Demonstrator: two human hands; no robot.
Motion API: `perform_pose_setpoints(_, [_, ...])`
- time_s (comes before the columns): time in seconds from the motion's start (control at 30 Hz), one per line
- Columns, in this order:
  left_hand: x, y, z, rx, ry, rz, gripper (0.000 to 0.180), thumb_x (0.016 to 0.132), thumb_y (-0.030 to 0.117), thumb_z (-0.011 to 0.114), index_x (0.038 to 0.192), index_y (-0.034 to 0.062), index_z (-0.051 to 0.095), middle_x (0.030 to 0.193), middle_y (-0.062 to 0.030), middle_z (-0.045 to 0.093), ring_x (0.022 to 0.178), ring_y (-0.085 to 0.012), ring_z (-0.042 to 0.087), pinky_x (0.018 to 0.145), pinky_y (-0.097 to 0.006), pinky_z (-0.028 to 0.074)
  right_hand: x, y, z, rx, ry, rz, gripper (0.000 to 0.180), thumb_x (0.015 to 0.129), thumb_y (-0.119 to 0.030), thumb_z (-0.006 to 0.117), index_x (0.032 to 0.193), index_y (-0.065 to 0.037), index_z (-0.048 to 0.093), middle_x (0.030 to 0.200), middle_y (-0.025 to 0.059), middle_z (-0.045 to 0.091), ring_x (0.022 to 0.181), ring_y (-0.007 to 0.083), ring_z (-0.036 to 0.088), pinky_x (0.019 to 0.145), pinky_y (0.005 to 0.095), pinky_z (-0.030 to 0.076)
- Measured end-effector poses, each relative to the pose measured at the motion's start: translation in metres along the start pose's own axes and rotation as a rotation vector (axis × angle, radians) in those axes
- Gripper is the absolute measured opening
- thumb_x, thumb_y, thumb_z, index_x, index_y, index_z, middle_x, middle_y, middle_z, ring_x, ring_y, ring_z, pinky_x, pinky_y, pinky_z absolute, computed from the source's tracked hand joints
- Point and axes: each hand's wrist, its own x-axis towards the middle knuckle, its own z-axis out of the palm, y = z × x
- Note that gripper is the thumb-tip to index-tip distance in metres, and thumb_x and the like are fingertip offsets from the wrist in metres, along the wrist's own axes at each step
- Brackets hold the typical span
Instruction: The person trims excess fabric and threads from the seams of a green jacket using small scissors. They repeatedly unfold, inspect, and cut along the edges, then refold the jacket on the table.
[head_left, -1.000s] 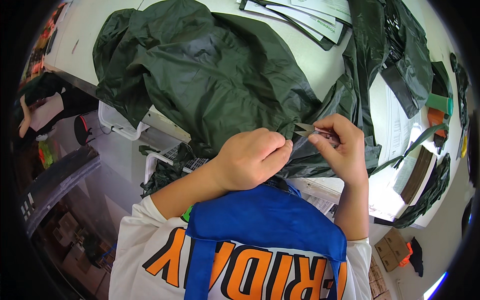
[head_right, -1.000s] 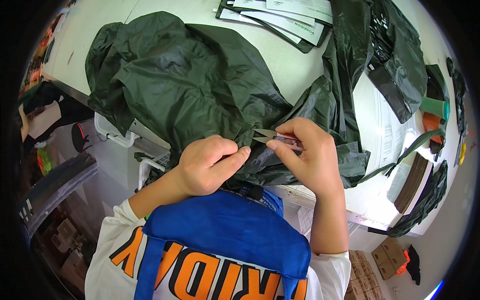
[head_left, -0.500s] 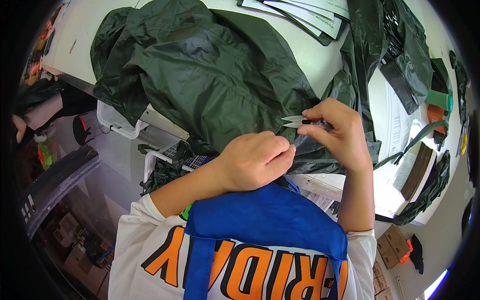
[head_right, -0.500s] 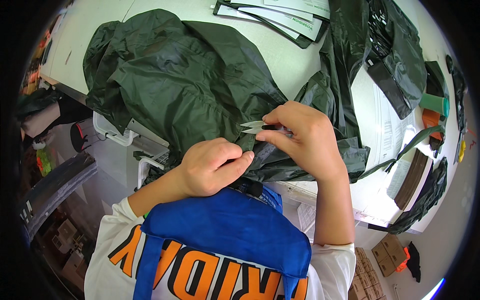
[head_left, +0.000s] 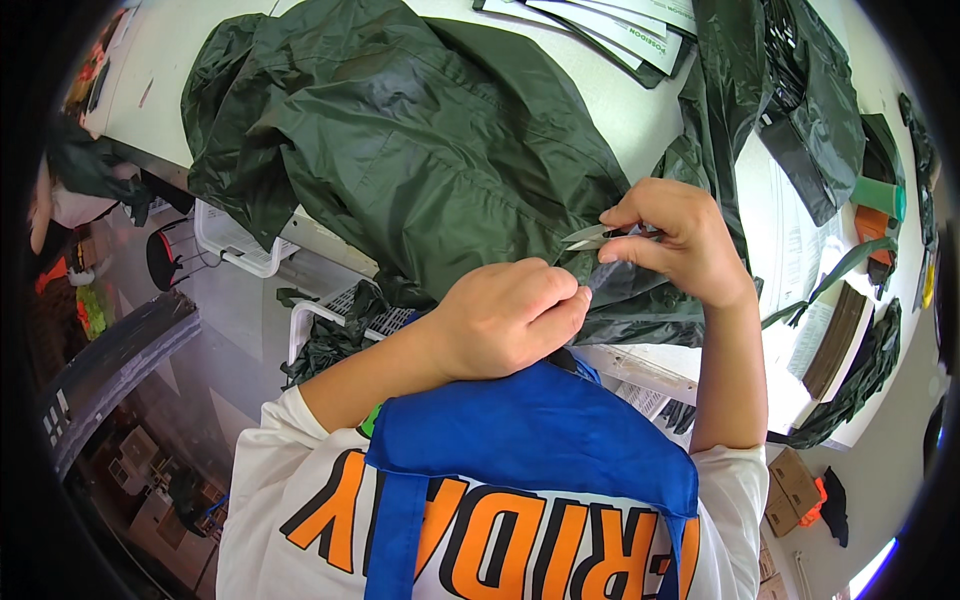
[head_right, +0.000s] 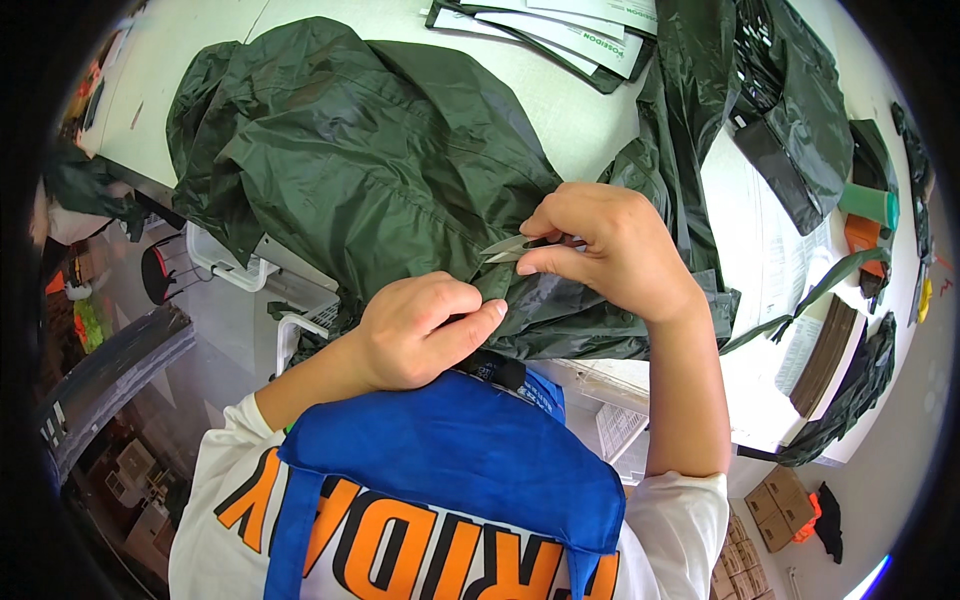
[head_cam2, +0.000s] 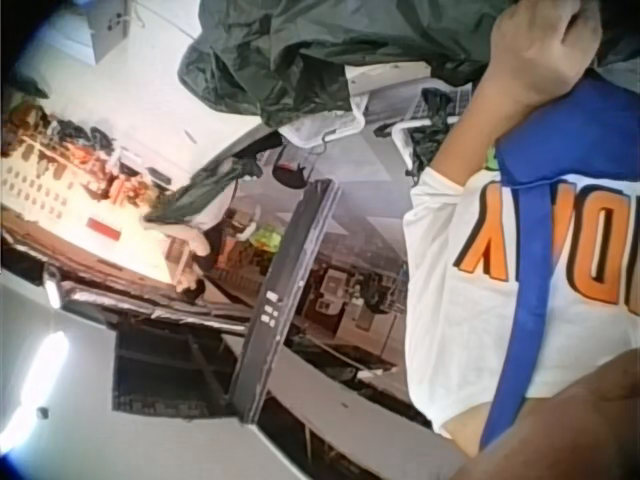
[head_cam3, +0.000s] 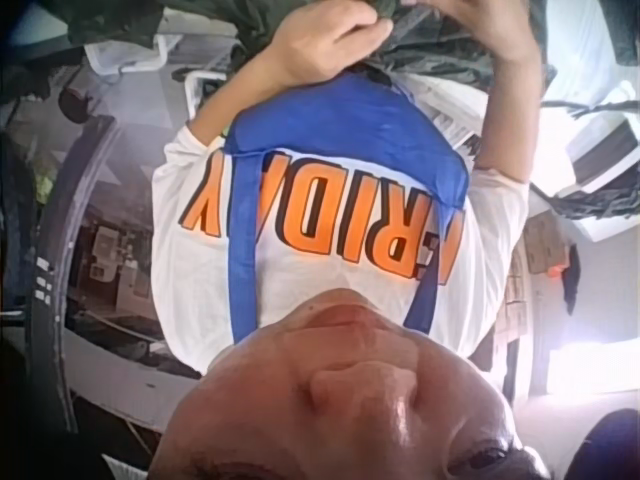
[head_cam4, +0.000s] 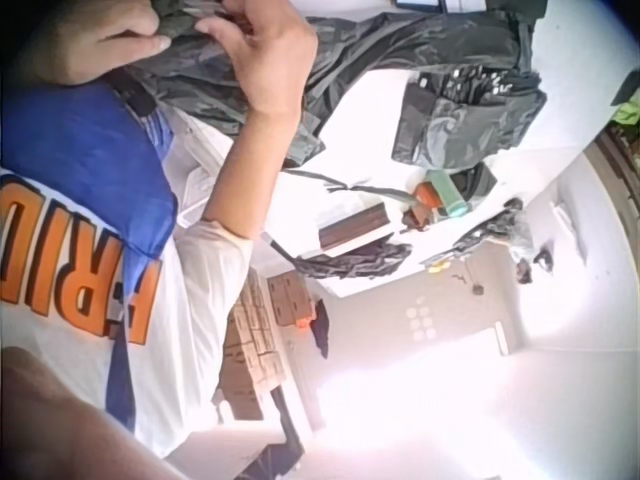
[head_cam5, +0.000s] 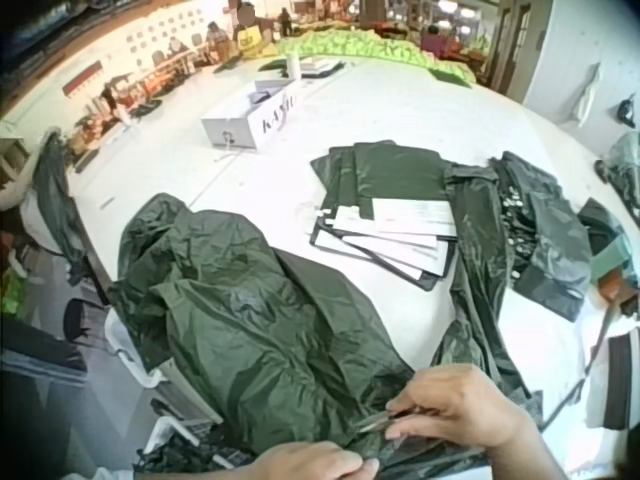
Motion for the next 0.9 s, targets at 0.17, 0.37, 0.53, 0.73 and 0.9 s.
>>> perform_pose_setpoints(0.17, [0.0,0.0,0.0,-0.022,-0.012,-0.022,0.016,0.069,0.0,0.073,0.084,0.0008,0.067,0.077,-0.0048,0.05,0.055,-0.0162,0.05,0.042,-0.027,0.038,-0.006,0.01,0.006,0.074,0.033,0.031,0.027,0.067,-0.017,0.08,0.08,0.0,0.064,0.071,0.0067,0.06,0.062,0.0178,0.058,0.055,0.0279,0.044])
perform_pose_setpoints(0.37, [0.003,0.0,-0.002,-0.035,-0.001,-0.004,0.015,0.07,-0.001,0.073,0.084,0.0003,0.067,0.077,-0.0051,0.05,0.055,-0.0165,0.05,0.043,-0.027,0.038,-0.022,0.021,0.018,0.334,0.125,0.188,0.029,0.066,-0.016,0.083,0.085,0.0,0.066,0.073,0.0021,0.059,0.062,0.0084,0.051,0.054,0.0223,0.04])
perform_pose_setpoints(0.53, [0.0,0.002,-0.002,-0.046,-0.027,-0.039,0.015,0.07,-0.001,0.073,0.083,0.0002,0.067,0.076,-0.0052,0.05,0.055,-0.0167,0.05,0.042,-0.028,0.038,-0.022,0.018,0.014,0.294,0.129,0.218,0.029,0.066,-0.015,0.083,0.085,-0.001,0.067,0.075,0.0011,0.059,0.063,0.0066,0.05,0.055,0.0218,0.04])
perform_pose_setpoints(0.73, [-0.004,0.001,0.002,-0.127,-0.079,-0.177,0.014,0.07,-0.002,0.071,0.083,0.0011,0.065,0.084,-0.0087,0.056,0.059,-0.0178,0.054,0.048,-0.027,0.043,-0.018,0.034,-0.003,0.362,0.47,0.272,0.038,0.068,-0.018,0.083,0.096,-0.005,0.061,0.077,-0.004,0.054,0.071,0.003,0.048,0.062,0.0181,0.038])
perform_pose_setpoints(0.9, [-0.033,-0.029,0.04,-0.144,-0.644,-0.525,0.022,0.078,0.012,0.064,0.096,0.0011,0.061,0.108,-0.0165,0.059,0.093,-0.0335,0.061,0.079,-0.04,0.051,0.023,0.132,-0.092,-0.289,0.921,0.401,0.029,0.09,-0.031,0.057,0.096,-0.005,0.069,0.086,0.01,0.063,0.083,0.0198,0.057,0.079,0.031,0.043])
